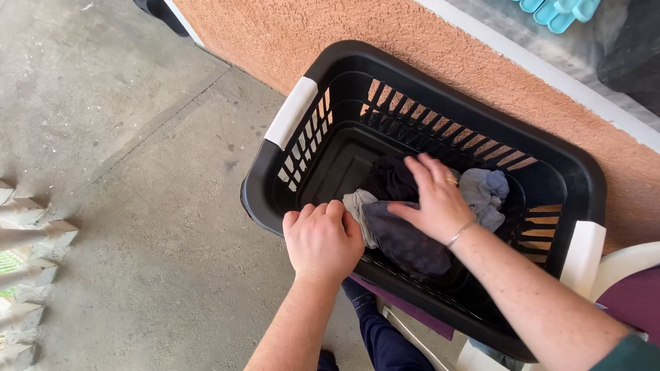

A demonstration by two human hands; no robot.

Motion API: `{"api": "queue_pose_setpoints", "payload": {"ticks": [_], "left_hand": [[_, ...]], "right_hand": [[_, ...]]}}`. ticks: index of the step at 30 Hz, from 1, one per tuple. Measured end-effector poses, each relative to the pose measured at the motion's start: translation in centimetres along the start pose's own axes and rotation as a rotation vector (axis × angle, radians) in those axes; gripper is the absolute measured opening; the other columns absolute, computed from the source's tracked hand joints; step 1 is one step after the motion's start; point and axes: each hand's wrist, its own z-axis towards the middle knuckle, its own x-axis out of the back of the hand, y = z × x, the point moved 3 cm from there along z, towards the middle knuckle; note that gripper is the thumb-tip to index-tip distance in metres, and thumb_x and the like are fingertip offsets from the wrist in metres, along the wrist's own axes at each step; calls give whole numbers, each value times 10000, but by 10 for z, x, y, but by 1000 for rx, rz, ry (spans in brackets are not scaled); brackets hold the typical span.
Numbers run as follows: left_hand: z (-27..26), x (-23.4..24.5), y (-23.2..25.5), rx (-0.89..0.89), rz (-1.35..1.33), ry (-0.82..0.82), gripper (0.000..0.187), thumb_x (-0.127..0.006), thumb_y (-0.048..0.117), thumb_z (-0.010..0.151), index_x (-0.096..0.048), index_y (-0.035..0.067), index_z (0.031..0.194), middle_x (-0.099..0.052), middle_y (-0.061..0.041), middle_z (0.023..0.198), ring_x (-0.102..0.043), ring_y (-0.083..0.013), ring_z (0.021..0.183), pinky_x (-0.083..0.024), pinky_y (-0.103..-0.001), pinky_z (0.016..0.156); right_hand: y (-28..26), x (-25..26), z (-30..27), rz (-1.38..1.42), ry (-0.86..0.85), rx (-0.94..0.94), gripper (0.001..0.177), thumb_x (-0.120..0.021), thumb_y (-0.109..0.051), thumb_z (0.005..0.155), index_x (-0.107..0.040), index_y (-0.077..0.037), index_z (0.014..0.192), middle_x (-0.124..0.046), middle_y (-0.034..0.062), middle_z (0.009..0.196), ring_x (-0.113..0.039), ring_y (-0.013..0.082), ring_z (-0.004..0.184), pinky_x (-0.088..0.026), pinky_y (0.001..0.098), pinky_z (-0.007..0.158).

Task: The person hangs various items of clothing, including pants, socks, and underwear, on a drying rack. They take items from a laundry basket and place them on the rack's bars and a circular sock drying attachment.

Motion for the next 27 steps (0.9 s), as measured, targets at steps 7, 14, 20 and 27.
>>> {"api": "queue_pose_setpoints", "payload": {"ticks": [7, 14, 20, 27], "left_hand": [[-1, -3, 0, 21, 6, -3, 104, -642, 253, 769, -619, 178, 701, -576, -15, 603, -614, -237, 693, -431, -363, 754], [-2, -6, -3, 36, -12, 23, 116, -647, 267, 738, -598, 177, 684, -575, -14, 612, -607, -235, 703, -424, -371, 761], [-2, -6, -4, 49, -1, -63, 176, -612, 271, 799, -594, 165, 660, -587, -1, 605, -578, -251, 670, -395, -407, 736], [6, 5, -2, 43, -14, -107, 867, -596, 630, 874, -434, 39, 1487, -678, -51, 1248, -655, -271, 971, -427, -455, 800]], "right_hand": [[2, -36, 13, -262, -530, -172, 1406, -882, -714, 608, 6, -381, 1647, -119, 120, 1690, -204, 363, 1537, -366, 638, 1111], [86, -19, 9, -279, -408, -198, 557, -727, -186, 789, -623, -261, 1331, -740, 156, 1132, -712, 375, 1143, -577, 460, 999], [93, 61, 9, 54, -340, -349, 429, -795, -53, 746, -774, -159, 1161, -815, 81, 956, -704, 211, 956, -543, 348, 863], [33, 109, 20, 666, -188, -116, 509, -633, 243, 713, -745, -10, 1140, -755, 109, 982, -688, 156, 879, -563, 254, 847]]}}
